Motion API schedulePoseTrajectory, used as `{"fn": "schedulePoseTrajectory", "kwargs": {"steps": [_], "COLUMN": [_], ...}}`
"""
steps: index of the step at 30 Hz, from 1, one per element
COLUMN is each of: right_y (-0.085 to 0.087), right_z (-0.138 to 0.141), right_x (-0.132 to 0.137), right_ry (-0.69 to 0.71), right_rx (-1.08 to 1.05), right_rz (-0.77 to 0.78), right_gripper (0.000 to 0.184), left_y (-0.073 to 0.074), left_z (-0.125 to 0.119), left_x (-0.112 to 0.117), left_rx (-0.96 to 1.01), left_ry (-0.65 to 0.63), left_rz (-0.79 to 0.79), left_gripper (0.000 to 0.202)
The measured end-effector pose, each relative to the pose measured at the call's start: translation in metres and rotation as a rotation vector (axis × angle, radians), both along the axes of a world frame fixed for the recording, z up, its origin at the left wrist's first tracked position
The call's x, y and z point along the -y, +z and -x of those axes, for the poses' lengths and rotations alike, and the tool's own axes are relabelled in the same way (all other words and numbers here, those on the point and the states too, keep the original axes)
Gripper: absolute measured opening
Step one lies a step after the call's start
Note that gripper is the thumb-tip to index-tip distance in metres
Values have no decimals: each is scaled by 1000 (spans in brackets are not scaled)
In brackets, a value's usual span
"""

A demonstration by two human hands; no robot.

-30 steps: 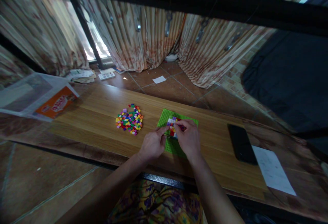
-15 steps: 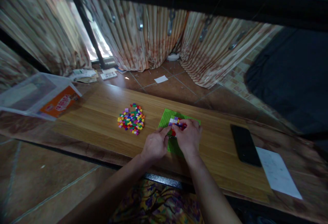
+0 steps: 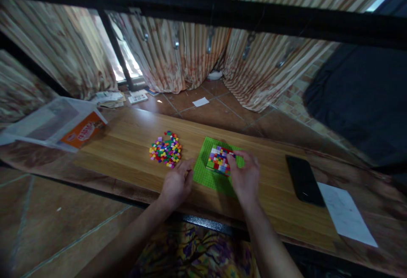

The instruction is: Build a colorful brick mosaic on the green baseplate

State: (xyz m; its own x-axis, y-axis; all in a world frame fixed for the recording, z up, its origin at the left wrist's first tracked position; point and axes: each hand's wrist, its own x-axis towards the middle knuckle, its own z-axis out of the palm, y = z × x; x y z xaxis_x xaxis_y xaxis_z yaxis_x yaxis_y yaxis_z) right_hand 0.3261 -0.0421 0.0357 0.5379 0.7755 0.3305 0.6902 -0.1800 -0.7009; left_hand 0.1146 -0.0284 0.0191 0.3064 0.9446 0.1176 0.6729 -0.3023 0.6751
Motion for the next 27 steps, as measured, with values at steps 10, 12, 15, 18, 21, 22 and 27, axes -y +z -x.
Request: {"fn": "schedulePoseTrajectory", "kwargs": {"steps": [10,12,15,18,21,22,27], "right_y": [-48,-58,-67,-72,-74,-74,-74], "right_z": [-70,-72,-69,-67,-67,-67,-65], "right_x": [77,84,89,88,86,85,85], "right_ry": [-117,-98,-93,-89,-62,-53,-54], "right_rx": [132,163,194,235,276,291,323], "right_rz": [79,67,29,8,2,-4,-31], "right_gripper": [42,40,36,35,35,35,31], "left_y": [-10,-10,-10,-11,-13,-13,-9], "left_z": [64,59,52,49,47,47,39], "left_x": [-3,-4,-6,-9,-11,-11,-10], "left_rx": [-134,-168,-234,-298,-335,-345,-311], "left_ry": [294,272,226,218,214,208,175], "left_rz": [4,5,8,-8,-33,-36,-26], "left_gripper": [21,20,21,21,22,23,22]}}
